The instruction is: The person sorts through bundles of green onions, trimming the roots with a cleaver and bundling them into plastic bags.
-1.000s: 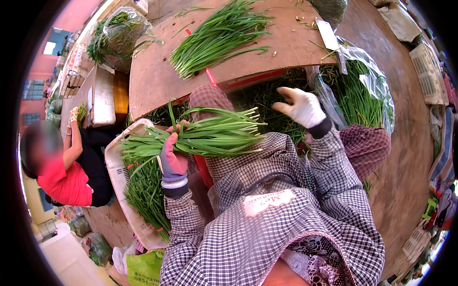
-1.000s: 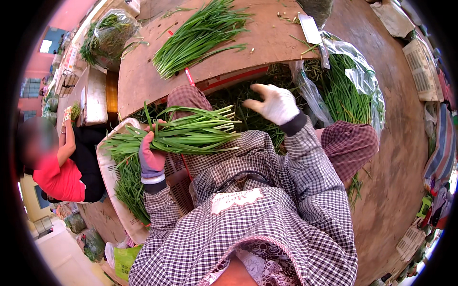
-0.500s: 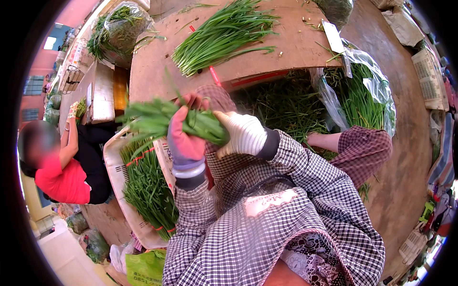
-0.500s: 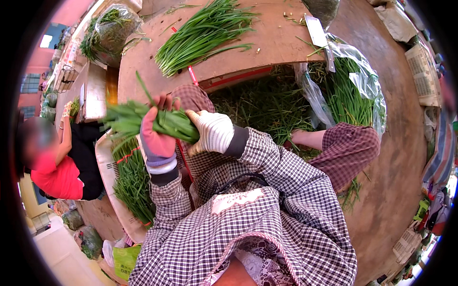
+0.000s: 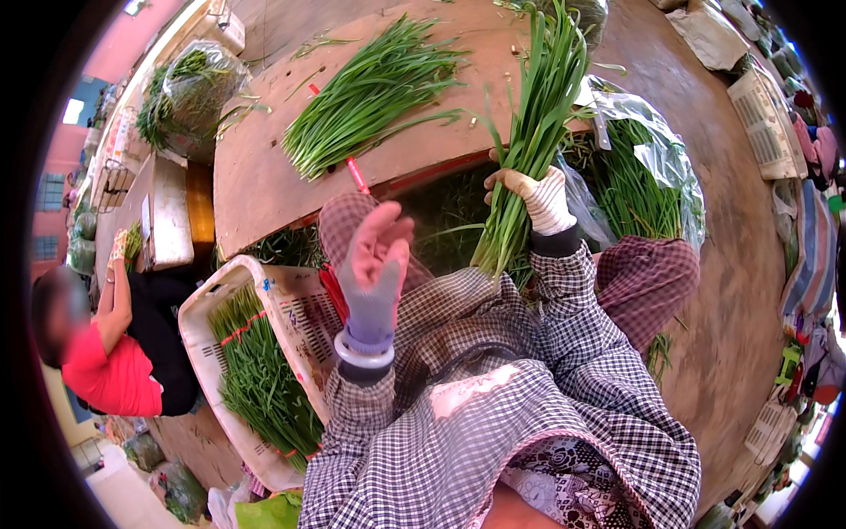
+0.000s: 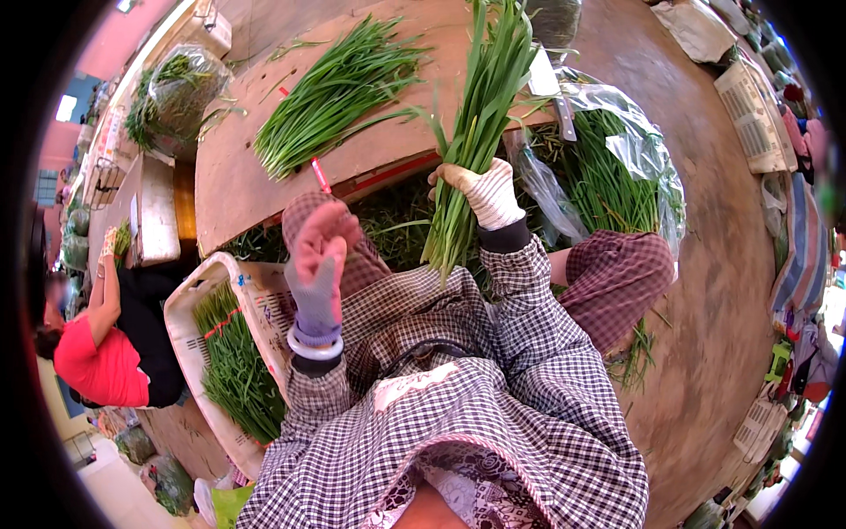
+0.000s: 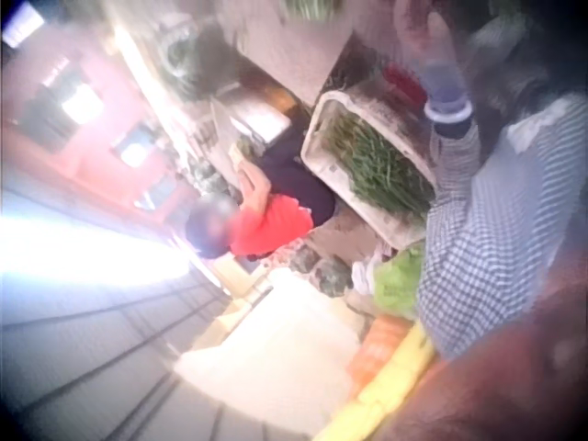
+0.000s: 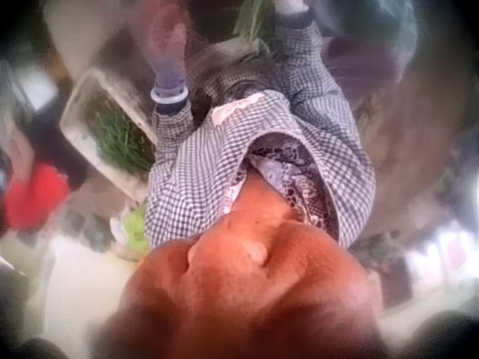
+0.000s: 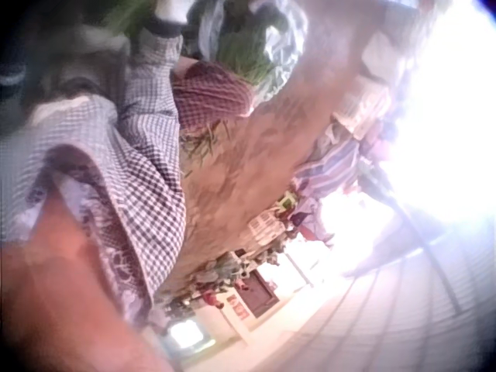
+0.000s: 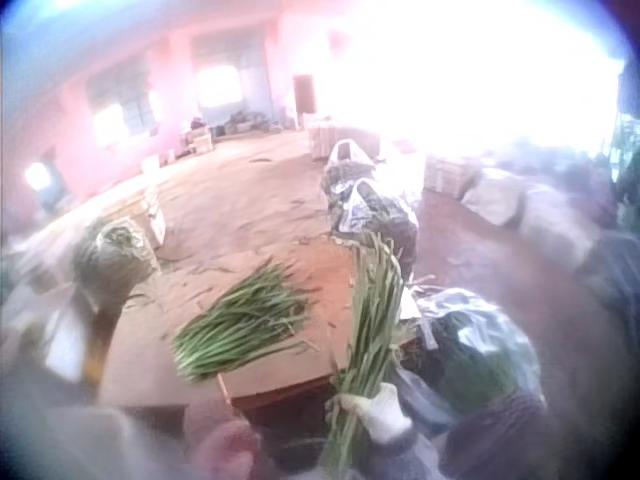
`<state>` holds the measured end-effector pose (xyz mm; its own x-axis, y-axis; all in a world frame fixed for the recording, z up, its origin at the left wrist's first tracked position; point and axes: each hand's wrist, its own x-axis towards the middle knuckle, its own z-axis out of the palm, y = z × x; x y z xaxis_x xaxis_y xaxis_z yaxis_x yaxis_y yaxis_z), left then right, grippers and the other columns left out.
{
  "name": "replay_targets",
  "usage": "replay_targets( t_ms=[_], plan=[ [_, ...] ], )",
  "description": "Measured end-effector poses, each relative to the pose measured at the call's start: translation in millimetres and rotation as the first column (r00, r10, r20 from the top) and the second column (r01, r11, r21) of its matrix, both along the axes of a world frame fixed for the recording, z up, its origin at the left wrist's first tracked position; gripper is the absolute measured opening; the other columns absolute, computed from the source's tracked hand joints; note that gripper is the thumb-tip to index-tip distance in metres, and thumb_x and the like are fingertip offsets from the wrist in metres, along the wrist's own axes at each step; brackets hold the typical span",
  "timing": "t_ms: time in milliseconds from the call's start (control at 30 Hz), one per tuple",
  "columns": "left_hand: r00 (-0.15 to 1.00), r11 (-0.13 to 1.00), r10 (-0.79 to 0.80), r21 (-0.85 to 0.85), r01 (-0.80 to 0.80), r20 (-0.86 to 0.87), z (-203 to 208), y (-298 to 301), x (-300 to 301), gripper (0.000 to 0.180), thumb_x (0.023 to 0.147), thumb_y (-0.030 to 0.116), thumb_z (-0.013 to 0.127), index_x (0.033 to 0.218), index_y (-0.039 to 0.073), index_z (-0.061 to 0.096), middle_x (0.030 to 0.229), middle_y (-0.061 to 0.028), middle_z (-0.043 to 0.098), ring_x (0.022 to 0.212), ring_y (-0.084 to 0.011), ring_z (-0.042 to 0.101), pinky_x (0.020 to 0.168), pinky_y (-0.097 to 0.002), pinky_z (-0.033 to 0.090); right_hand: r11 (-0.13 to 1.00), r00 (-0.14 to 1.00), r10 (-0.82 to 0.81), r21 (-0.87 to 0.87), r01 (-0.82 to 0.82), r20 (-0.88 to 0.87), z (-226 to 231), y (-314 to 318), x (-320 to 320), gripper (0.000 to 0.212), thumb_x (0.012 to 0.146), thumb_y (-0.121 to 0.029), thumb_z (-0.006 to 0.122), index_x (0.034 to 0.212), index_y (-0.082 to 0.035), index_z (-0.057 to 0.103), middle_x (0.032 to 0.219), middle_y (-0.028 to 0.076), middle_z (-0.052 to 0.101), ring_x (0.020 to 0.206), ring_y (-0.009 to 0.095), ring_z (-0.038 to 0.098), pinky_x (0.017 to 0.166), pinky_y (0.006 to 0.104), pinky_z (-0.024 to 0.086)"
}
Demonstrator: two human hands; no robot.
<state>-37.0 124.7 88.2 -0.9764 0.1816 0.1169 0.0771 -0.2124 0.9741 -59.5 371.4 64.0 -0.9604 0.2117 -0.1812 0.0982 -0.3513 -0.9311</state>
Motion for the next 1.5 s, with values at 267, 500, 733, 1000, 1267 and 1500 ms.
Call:
replay_targets(
  t_ms=[267,500,733,1000,1267,1500],
  plan=[
    [0.947,0.833,-0.052,-0.537,-0.134,-0.317,17,-14,16,0.052,0.078,0.004,0.066,0.127,-0.004,0.051,0.133,-0.0186,0.047,0.127,-0.0283,0.044,0.107,-0.0374,0.035,0.99,0.992,-0.125,-0.065,0.123,-0.021,-8,22,6,0.014,0.079,-0.008,0.065,0.082,0.006,0.066,0.074,0.013,0.069,0.062,0.019,0.067,0.054,0.03,0.054],
    [0.971,0.837,-0.213,-0.534,0.122,-0.112,-85,81,5,0.076,0.074,0.02,0.077,0.135,-0.003,0.04,0.127,-0.0152,0.052,0.115,-0.0243,0.052,0.099,-0.0322,0.041,0.94,0.997,-0.061,0.34,0.045,0.037,-13,-4,-11,0.026,0.077,-0.02,0.07,0.091,0.001,0.066,0.08,0.008,0.07,0.068,0.015,0.065,0.063,0.0287,0.053],
    [0.733,0.82,-0.449,0.561,0.111,0.511,-103,91,-18,0.028,0.09,0.014,0.062,0.113,-0.001,0.056,0.089,-0.0059,0.064,0.079,-0.0113,0.06,0.076,-0.0316,0.051,0.902,0.989,0.147,0.41,-0.138,0.01,-23,-3,-17,0.061,0.076,-0.027,0.075,0.126,0.001,0.052,0.108,0.016,0.067,0.095,0.019,0.065,0.083,0.0296,0.051],
    [0.639,0.685,-0.57,0.728,0.023,0.517,-130,76,-22,0.042,0.091,0.016,0.054,0.129,0.0,0.05,0.127,-0.016,0.056,0.115,-0.0267,0.055,0.101,-0.0401,0.043,0.689,0.933,0.24,0.63,-0.358,0.268,-48,-5,35,0.039,0.071,-0.037,0.076,0.083,0.0,0.07,0.071,0.014,0.067,0.067,0.021,0.066,0.065,0.0311,0.053],
    [0.654,0.666,-0.576,0.746,0.028,0.49,-114,78,-21,0.043,0.089,0.019,0.055,0.124,-0.004,0.05,0.122,-0.0176,0.059,0.109,-0.0268,0.058,0.097,-0.0392,0.045,0.847,0.955,0.19,0.453,-0.277,0.229,-68,-18,38,0.022,0.085,-0.018,0.063,0.09,0.003,0.068,0.068,0.011,0.066,0.053,0.014,0.062,0.049,0.0271,0.049],
    [0.645,0.639,-0.58,0.769,-0.018,0.498,-103,75,-18,0.041,0.089,0.017,0.05,0.125,-0.003,0.048,0.123,-0.0173,0.057,0.115,-0.0316,0.053,0.101,-0.044,0.041,0.993,0.964,0.063,0.077,-0.085,0.257,-56,-10,41,0.018,0.09,-0.01,0.056,0.098,0.003,0.067,0.078,0.006,0.068,0.053,0.005,0.055,0.05,0.0208,0.045]
  ],
)
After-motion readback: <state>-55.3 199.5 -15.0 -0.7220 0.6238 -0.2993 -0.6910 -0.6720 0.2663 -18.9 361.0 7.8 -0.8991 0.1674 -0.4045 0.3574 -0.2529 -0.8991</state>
